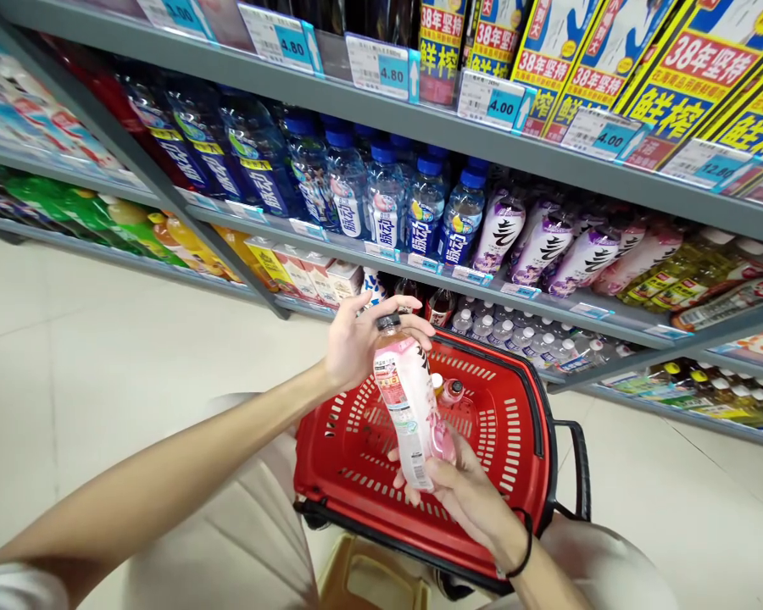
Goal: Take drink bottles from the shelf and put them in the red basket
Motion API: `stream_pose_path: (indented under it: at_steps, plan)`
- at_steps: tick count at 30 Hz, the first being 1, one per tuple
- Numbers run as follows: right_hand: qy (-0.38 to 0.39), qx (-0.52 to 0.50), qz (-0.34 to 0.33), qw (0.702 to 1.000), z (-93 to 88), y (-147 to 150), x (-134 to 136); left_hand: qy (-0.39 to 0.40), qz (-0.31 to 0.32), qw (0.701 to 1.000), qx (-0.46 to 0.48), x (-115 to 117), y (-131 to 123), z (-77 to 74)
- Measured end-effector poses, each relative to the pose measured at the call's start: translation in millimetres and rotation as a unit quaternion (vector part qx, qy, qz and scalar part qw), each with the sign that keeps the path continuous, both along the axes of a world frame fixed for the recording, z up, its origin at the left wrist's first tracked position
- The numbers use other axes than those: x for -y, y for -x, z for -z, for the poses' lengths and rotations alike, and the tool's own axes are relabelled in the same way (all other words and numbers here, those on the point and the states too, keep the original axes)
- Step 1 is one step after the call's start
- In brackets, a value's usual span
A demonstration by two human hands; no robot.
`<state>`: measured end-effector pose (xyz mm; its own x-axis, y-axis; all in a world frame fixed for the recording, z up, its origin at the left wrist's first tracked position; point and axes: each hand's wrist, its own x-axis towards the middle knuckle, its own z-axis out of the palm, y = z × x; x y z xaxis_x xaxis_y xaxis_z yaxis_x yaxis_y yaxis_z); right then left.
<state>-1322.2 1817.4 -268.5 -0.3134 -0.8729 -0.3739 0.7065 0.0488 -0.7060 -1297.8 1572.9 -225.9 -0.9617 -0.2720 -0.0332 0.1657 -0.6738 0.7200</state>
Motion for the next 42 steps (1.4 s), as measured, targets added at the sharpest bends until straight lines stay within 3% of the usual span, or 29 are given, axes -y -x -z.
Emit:
stream_pose_path:
  at_steps: [7,13,18,24,36,42]
  plan:
    - [0.007,0.063,0.0,0.998,-4.4,1,0,0.001,0.001,1.0,-0.002,0,0,0.0]
    - [-0.004,-0.028,0.015,0.999,-3.7,-1,-3,-0.013,-0.003,1.0,-0.005,4,0,-0.1]
    - [0.01,-0.033,0.012,0.999,-4.9,2,0,-0.009,0.002,1.0,-0.005,2,-1,-0.2]
    - [0.041,-0.004,-0.045,0.998,4.6,3,-7,-0.01,-0.003,1.0,-0.004,2,0,0.7]
    - [0.023,0.09,-0.019,0.996,-7.8,4,2,-0.009,0.001,1.0,-0.001,1,0,-1.4]
    - [0.024,-0.003,0.03,0.999,-1.1,0,1,-0.013,-0.011,1.0,-0.004,4,-2,-3.3]
